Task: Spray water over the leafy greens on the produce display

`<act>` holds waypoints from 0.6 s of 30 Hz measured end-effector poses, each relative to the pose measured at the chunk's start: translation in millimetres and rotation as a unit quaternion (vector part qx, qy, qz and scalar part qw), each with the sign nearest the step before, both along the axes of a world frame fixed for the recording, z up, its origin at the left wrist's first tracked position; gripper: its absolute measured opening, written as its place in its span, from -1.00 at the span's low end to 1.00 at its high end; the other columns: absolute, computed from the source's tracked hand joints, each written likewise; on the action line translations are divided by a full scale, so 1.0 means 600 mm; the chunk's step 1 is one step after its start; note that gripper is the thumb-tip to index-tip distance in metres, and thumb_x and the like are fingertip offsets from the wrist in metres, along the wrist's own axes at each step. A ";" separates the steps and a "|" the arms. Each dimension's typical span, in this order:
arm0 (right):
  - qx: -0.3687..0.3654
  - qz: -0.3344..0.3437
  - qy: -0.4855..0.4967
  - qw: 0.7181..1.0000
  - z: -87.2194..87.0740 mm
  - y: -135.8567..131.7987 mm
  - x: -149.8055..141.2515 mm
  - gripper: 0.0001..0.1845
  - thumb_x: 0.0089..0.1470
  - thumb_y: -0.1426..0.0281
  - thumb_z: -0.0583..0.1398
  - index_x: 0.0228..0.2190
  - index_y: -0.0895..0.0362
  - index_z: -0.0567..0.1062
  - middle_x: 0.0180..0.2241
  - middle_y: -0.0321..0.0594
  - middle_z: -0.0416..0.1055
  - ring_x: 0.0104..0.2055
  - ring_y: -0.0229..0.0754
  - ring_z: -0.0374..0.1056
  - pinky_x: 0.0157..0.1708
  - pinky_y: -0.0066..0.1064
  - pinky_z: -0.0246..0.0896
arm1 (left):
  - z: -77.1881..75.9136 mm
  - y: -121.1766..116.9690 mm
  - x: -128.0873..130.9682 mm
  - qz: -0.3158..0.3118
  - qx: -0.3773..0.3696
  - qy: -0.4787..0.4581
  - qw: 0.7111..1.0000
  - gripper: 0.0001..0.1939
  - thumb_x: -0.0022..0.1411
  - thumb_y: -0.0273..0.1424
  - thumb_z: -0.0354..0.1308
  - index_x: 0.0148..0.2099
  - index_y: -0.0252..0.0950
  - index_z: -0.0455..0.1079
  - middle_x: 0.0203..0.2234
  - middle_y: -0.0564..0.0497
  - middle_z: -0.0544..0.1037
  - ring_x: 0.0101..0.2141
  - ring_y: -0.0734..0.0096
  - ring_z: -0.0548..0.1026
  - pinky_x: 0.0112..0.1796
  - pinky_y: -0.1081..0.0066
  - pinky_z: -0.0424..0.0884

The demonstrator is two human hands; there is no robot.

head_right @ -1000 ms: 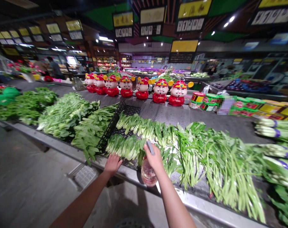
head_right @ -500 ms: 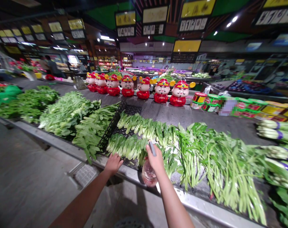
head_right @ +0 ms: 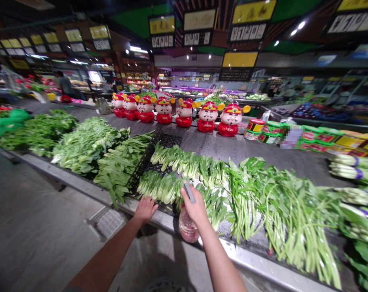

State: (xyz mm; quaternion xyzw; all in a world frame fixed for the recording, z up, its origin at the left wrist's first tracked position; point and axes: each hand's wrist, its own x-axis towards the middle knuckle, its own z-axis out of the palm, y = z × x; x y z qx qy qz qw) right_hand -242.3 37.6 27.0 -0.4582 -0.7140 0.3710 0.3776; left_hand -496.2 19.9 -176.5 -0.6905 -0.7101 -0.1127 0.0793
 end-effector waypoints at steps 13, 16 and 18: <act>-0.069 -0.025 0.018 0.997 -0.020 -0.001 0.009 -0.50 0.05 -0.04 0.04 -0.26 0.10 0.45 -0.34 -0.14 0.49 -0.57 -0.13 0.41 -0.53 -0.27 0.35 | -0.002 0.000 0.000 -0.006 0.017 -0.017 1.000 -0.56 0.28 -0.18 -0.19 -0.13 -0.32 0.43 -0.10 -0.21 0.50 0.06 0.06 0.33 0.14 0.00 0.10; -0.068 -0.032 0.027 0.997 -0.015 0.000 0.013 -0.48 0.04 -0.04 0.05 -0.19 0.11 0.43 -0.28 -0.10 0.49 -0.58 -0.14 0.41 -0.52 -0.26 0.35 | -0.004 0.000 -0.001 -0.005 0.017 -0.013 1.000 -0.56 0.27 -0.18 -0.18 -0.11 -0.31 0.43 -0.10 -0.21 0.50 0.06 0.07 0.33 0.14 0.01 0.09; -0.058 -0.025 0.017 0.998 -0.011 0.000 0.015 -0.50 0.05 -0.03 0.05 -0.24 0.11 0.45 -0.28 -0.10 0.49 -0.56 -0.13 0.42 -0.52 -0.27 0.34 | -0.004 0.000 -0.001 -0.005 0.014 -0.007 1.000 -0.55 0.27 -0.18 -0.19 -0.10 -0.33 0.42 -0.09 -0.22 0.49 0.06 0.08 0.33 0.14 0.02 0.09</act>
